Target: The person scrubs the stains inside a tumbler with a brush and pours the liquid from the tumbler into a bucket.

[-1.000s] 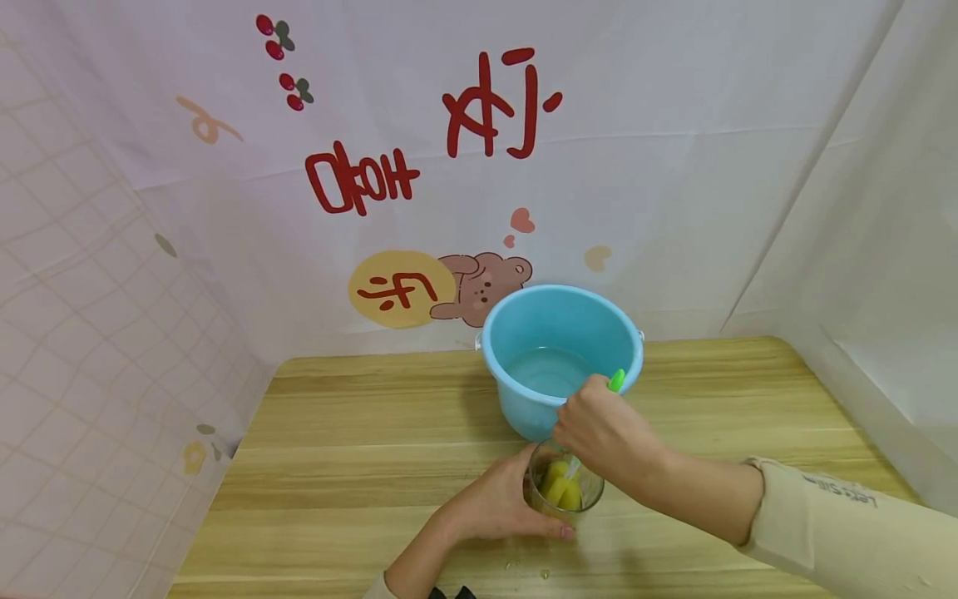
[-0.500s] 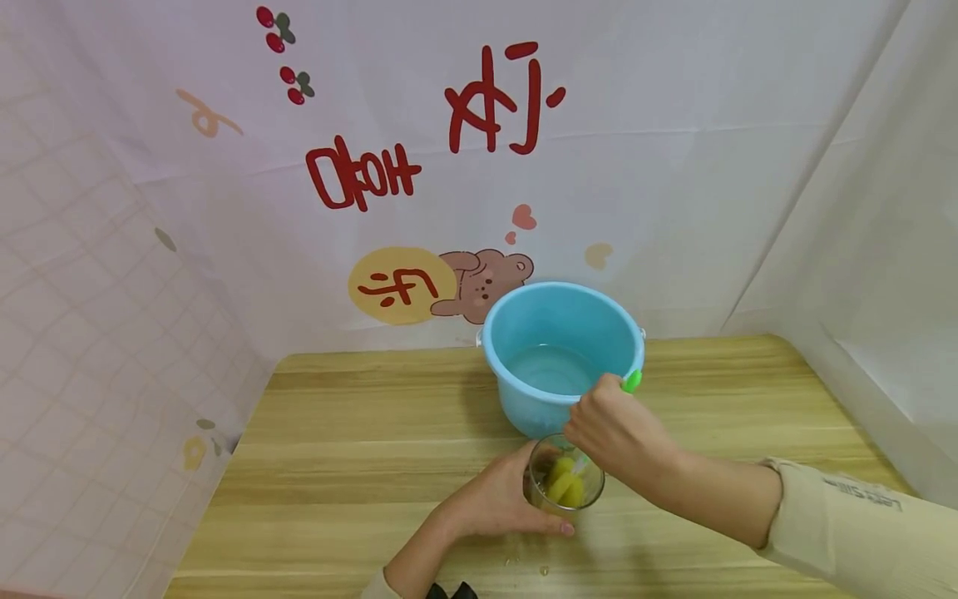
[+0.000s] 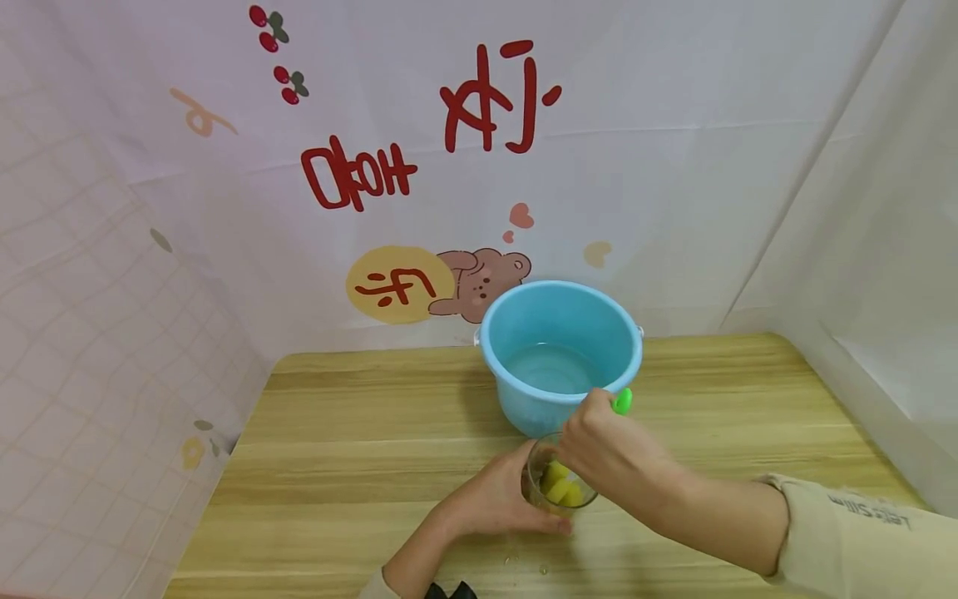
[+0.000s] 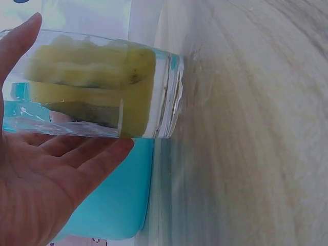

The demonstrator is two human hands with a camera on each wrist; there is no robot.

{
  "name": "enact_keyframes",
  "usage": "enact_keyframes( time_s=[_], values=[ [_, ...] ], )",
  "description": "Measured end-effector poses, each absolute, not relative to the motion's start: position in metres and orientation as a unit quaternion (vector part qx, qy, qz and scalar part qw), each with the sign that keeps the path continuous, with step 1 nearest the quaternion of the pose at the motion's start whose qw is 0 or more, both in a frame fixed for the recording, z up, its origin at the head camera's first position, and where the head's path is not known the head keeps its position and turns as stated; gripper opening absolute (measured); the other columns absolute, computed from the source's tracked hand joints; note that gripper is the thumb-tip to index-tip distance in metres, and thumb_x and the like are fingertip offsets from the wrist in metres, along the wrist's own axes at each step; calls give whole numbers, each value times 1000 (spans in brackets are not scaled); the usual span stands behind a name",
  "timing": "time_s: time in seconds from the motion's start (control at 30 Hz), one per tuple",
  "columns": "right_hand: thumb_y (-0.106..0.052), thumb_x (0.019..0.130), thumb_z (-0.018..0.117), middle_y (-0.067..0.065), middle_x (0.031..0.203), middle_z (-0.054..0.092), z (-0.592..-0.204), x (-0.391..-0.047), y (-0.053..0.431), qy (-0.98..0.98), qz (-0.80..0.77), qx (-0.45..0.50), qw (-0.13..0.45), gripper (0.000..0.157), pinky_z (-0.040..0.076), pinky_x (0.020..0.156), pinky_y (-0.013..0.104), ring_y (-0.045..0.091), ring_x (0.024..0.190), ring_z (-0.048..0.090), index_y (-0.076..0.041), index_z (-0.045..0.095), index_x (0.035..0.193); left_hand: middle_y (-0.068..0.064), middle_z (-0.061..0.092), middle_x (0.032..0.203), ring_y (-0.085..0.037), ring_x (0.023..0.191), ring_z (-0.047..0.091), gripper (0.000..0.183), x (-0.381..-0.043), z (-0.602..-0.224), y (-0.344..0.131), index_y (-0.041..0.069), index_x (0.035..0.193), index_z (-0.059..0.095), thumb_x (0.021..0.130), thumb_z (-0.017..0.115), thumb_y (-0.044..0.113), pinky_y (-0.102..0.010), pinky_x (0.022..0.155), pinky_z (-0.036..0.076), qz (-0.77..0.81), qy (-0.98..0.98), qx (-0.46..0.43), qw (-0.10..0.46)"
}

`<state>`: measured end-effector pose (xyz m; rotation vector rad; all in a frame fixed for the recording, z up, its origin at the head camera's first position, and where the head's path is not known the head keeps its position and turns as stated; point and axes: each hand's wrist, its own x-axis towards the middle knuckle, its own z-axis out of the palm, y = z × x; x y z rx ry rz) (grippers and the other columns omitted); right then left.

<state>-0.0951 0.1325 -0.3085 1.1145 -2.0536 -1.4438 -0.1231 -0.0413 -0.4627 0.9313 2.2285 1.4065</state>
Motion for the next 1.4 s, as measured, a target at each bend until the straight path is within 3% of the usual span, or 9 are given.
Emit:
enact_keyframes(
  time_s=[0.2,0.43,0.8,1.03,1.4],
  values=[
    [-6,62,52,-4,54,13,-306,-95,116,-727,-510,402,222,36,17,53,24,10,56,13,-22,20,55,20,46,132,-2,117,46,86,-124,-462,-41,42,139,30,69,80,50,-29,101,37,503,775,344,167],
    [-8,69,54,-4,53,20,-305,-105,111,-722,-506,423,208,33,26,50,27,12,53,17,-22,28,54,19,42,135,-2,121,42,84,-123,-464,-41,41,138,30,71,80,49,-29,103,34,511,769,345,168],
    [-2,66,52,-2,56,15,-306,-123,120,-713,-489,452,221,37,18,52,27,14,54,13,-22,24,55,19,42,135,-2,122,43,91,-123,-464,-40,39,141,27,69,82,48,-31,103,36,491,788,334,161],
    [-2,61,51,-2,55,10,-305,-126,130,-717,-498,432,225,40,13,54,27,13,57,9,-20,17,54,18,47,130,-2,116,46,85,-123,-463,-40,35,138,33,69,79,53,-30,98,40,482,796,328,166],
    [-1,63,51,-2,54,8,-305,-123,142,-732,-486,432,204,42,12,55,28,13,56,9,-21,15,54,18,50,125,-2,112,49,82,-123,-465,-42,34,136,36,68,79,54,-27,94,42,494,786,329,173]
  ],
)
